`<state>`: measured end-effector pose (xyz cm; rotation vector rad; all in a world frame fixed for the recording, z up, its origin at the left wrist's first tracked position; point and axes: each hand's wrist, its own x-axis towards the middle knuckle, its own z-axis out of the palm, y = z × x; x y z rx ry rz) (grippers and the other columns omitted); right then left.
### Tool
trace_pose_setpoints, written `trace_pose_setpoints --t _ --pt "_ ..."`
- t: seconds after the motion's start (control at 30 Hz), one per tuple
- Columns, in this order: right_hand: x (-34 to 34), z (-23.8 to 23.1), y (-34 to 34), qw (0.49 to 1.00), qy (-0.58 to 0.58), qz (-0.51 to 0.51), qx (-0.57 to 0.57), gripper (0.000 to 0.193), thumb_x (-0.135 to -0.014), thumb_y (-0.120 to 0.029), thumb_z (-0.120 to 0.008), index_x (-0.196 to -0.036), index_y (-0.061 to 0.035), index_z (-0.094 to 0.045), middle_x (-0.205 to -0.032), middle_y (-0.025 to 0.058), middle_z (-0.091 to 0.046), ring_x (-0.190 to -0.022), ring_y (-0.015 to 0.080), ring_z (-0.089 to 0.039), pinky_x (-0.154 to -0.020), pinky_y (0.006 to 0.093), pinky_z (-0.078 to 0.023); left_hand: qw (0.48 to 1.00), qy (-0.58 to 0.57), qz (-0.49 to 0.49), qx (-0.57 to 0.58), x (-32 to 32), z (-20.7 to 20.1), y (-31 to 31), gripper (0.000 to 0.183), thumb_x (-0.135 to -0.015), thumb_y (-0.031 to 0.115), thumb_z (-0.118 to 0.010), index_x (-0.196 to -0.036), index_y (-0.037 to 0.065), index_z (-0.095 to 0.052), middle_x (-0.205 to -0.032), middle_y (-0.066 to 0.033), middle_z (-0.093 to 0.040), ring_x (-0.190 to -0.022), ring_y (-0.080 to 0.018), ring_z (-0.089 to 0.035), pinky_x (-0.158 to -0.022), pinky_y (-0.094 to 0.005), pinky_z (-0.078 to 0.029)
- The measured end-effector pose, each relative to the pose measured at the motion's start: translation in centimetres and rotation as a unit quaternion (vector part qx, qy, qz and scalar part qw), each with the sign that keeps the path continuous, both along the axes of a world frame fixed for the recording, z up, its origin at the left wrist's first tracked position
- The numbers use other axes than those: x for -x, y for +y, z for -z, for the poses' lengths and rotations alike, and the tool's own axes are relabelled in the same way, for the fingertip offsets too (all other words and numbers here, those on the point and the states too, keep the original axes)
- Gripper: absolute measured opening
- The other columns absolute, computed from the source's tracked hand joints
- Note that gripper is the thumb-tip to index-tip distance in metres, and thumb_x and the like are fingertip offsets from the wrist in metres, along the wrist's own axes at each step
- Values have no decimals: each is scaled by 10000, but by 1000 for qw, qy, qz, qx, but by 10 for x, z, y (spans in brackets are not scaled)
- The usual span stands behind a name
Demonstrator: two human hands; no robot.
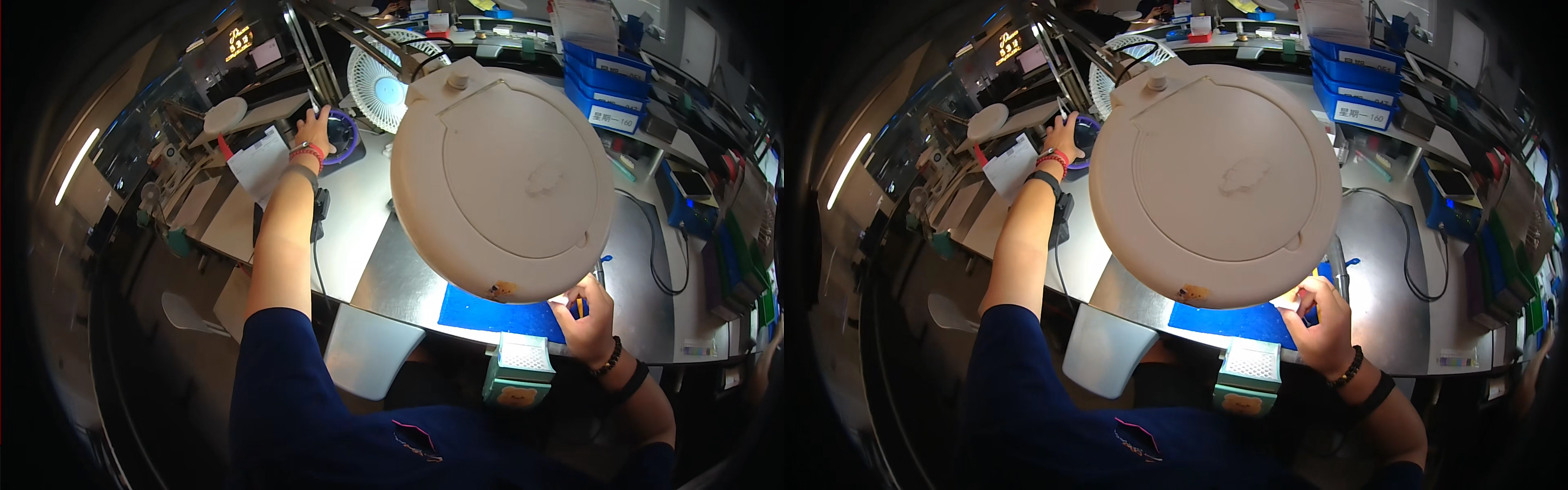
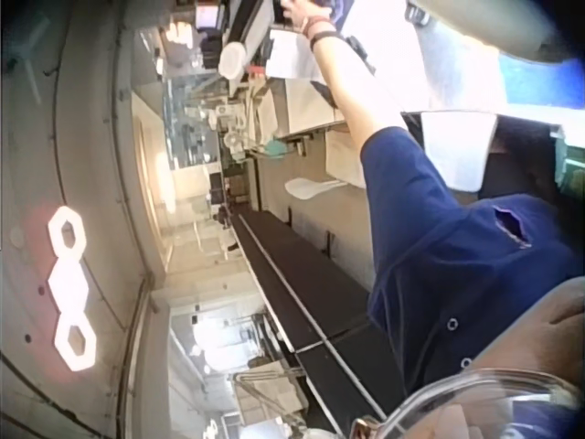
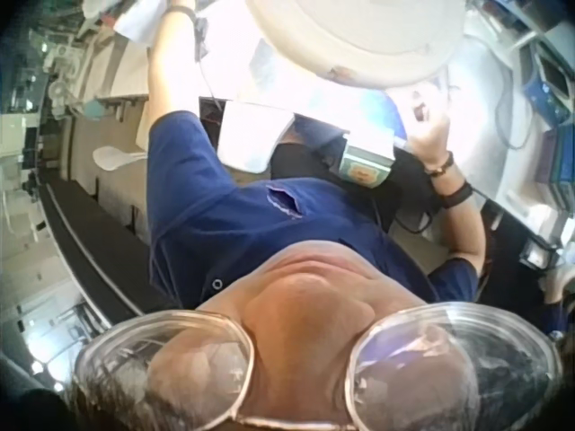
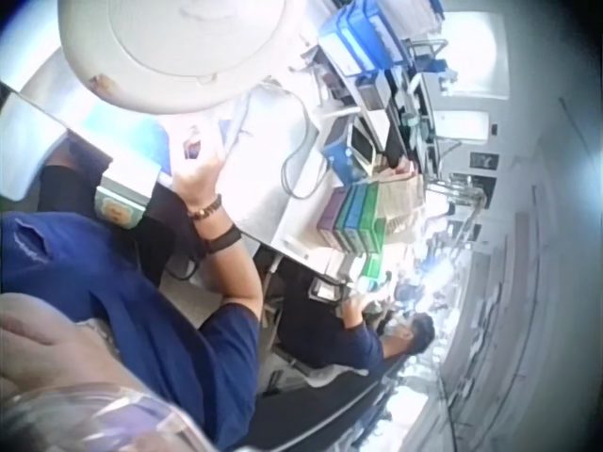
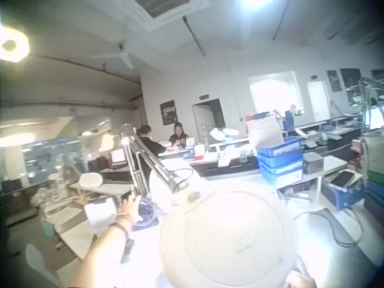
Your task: Polishing a dental mold with a rotary drill tool.
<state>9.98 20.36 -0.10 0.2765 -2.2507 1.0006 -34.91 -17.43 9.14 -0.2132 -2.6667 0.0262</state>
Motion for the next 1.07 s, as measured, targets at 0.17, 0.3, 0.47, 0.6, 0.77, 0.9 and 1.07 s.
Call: trace_pose_setpoints --t 0.17,0.3,0.47,0.6,0.77,0.9,1.07 --pt "0 2 4 1000 -5 14 19 338 -765 29 -765 -1047 -5 -579 -785 79 -582 -626 172 -574 -610 288 -466 1000 -1 4 -19 6 5 5 1035 -572 104 -945 -1432 292 -402 -1393 -123 -432 -1249 -425 -496 -1005 -498 -506" --pt "1 0 1 1000 -7 20 23 323 -772 8 -772 -1039 -23 -593 -742 62 -566 -613 165 -563 -599 292 -459 999 -11 -24 -39 12 3 9 973 -602 378 -930 -1418 276 -410 -1390 -128 -424 -1277 -442 -455 -1005 -555 -481" --pt "5 -1 1 1000 -3 12 12 338 -758 3 -785 -1040 -21 -599 -779 71 -588 -622 172 -573 -606 294 -467 989 8 -58 -140 20 1 20 878 -618 572 -872 -1339 269 -473 -1381 -105 -436 -1299 -409 -424 -1010 -610 -431" --pt "4 -1 2 1000 -2 9 5 321 -756 24 -776 -1009 -15 -582 -708 60 -560 -603 181 -560 -582 296 -445 987 15 -63 -145 25 -1 20 831 -621 596 -866 -1292 255 -515 -1398 -104 -435 -1316 -393 -409 -1018 -627 -415" --pt "0 -2 6 999 -34 15 15 327 -753 49 -728 -1051 -3 -604 -822 72 -587 -618 167 -564 -611 284 -466 984 -2 -29 -178 30 -2 13 796 -617 595 -869 -1252 231 -557 -1385 -128 -462 -1319 -392 -420 -1053 -577 -411" --pt "-7 2 9 1000 -26 2 2 345 -740 52 -714 -1066 7 -610 -814 81 -586 -615 171 -555 -600 289 -467 987 -11 -22 -161 36 -1 8 834 -646 642 -828 -1316 235 -542 -1423 -188 -437 -1331 -448 -416 -1086 -571 -383" --pt "-6 1 11 998 -35 23 -55 300 -793 -10 -708 -1077 -2 -614 -894 125 -624 -681 269 -613 -718 381 -536 993 -19 -106 -50 -6 44 55 747 -843 636 -655 -1446 260 -423 -1469 -163 -421 -1385 -451 -366 -1046 -695 -345"
